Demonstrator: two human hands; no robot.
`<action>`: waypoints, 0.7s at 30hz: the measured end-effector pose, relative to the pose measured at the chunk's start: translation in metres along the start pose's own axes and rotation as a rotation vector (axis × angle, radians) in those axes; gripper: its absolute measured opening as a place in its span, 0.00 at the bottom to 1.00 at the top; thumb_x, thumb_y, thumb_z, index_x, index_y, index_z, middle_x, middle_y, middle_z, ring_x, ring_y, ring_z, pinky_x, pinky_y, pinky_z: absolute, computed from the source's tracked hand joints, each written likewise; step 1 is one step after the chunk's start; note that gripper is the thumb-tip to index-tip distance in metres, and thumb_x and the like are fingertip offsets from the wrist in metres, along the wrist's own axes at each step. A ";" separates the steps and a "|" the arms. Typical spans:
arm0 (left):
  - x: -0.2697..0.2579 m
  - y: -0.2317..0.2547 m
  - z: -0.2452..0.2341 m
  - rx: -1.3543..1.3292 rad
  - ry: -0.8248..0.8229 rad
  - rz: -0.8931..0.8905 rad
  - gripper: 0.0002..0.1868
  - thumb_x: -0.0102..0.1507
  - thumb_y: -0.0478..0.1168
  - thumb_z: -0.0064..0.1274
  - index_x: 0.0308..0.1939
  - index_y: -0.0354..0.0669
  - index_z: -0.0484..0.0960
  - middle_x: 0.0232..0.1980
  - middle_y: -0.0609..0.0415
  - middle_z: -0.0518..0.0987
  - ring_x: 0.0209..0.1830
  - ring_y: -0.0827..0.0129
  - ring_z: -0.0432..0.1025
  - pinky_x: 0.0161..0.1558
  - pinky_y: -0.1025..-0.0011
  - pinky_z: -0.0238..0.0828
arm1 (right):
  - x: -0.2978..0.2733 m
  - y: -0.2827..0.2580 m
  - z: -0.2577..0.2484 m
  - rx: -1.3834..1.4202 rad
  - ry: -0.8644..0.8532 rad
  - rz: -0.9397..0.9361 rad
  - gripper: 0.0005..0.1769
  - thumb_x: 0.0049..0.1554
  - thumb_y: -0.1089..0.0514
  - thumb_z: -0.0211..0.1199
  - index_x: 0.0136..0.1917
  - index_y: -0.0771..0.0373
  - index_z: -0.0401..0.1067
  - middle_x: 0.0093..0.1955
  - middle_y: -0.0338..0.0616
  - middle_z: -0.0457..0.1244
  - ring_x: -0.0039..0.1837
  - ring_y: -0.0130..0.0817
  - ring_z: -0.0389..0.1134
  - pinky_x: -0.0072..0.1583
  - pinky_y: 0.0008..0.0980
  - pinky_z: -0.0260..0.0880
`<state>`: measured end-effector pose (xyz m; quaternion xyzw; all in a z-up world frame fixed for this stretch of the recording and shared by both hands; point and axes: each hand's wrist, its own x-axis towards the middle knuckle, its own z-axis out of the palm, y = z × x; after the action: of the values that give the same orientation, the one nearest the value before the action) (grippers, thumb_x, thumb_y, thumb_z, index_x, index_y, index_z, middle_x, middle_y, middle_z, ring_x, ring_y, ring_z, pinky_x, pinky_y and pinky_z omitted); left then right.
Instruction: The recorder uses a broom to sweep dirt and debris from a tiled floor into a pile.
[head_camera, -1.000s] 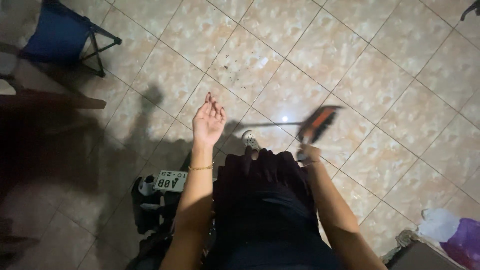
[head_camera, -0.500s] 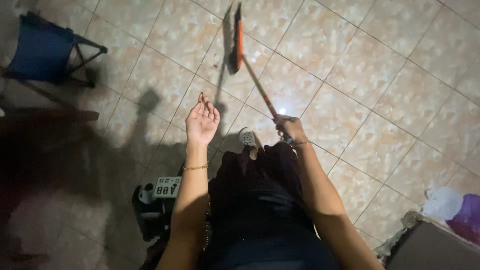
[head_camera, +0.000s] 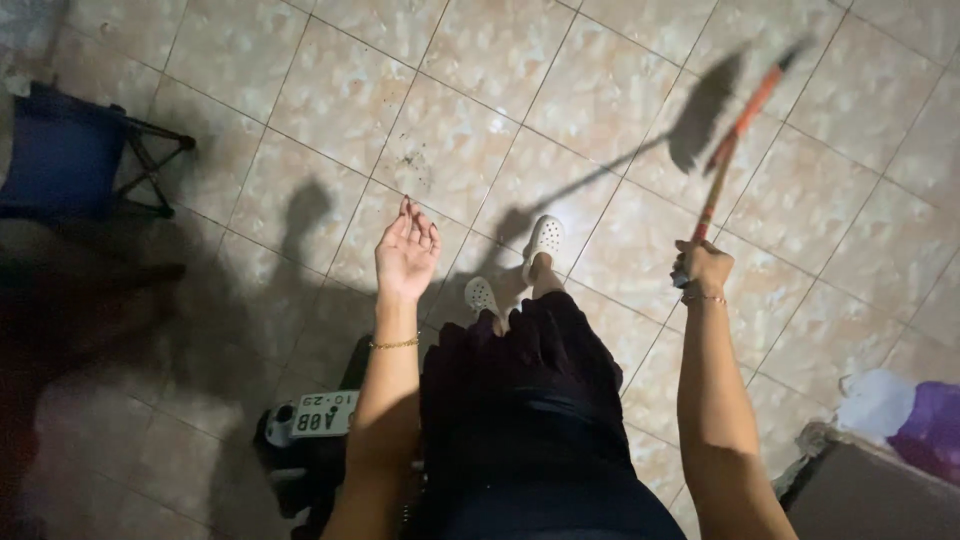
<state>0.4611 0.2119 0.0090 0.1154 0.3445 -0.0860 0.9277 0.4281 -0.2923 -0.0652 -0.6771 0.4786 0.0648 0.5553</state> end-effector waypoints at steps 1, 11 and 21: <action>0.006 -0.002 0.004 -0.025 0.002 0.009 0.14 0.69 0.39 0.48 0.58 0.49 0.79 0.50 0.62 0.79 0.49 0.73 0.71 0.56 0.70 0.69 | 0.024 -0.003 -0.006 0.036 0.042 0.017 0.08 0.53 0.66 0.69 0.45 0.71 0.73 0.30 0.40 0.61 0.26 0.27 0.61 0.28 0.31 0.56; 0.042 -0.029 0.085 -0.094 -0.008 0.137 0.14 0.68 0.38 0.49 0.57 0.51 0.81 0.51 0.66 0.79 0.49 0.77 0.73 0.57 0.70 0.71 | 0.178 0.054 0.111 -0.417 -0.182 0.112 0.16 0.55 0.54 0.69 0.30 0.62 0.72 0.25 0.38 0.60 0.25 0.31 0.59 0.27 0.36 0.53; 0.070 -0.071 0.110 -0.099 0.100 0.202 0.17 0.69 0.38 0.46 0.62 0.51 0.79 0.50 0.66 0.78 0.47 0.78 0.72 0.55 0.71 0.71 | 0.021 -0.131 0.203 -0.378 -0.735 0.202 0.14 0.58 0.60 0.63 0.53 0.73 0.78 0.30 0.42 0.64 0.26 0.25 0.59 0.27 0.27 0.58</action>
<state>0.5641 0.1080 0.0328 0.1078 0.3807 0.0309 0.9179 0.6233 -0.1493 -0.0642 -0.6488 0.2925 0.4423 0.5458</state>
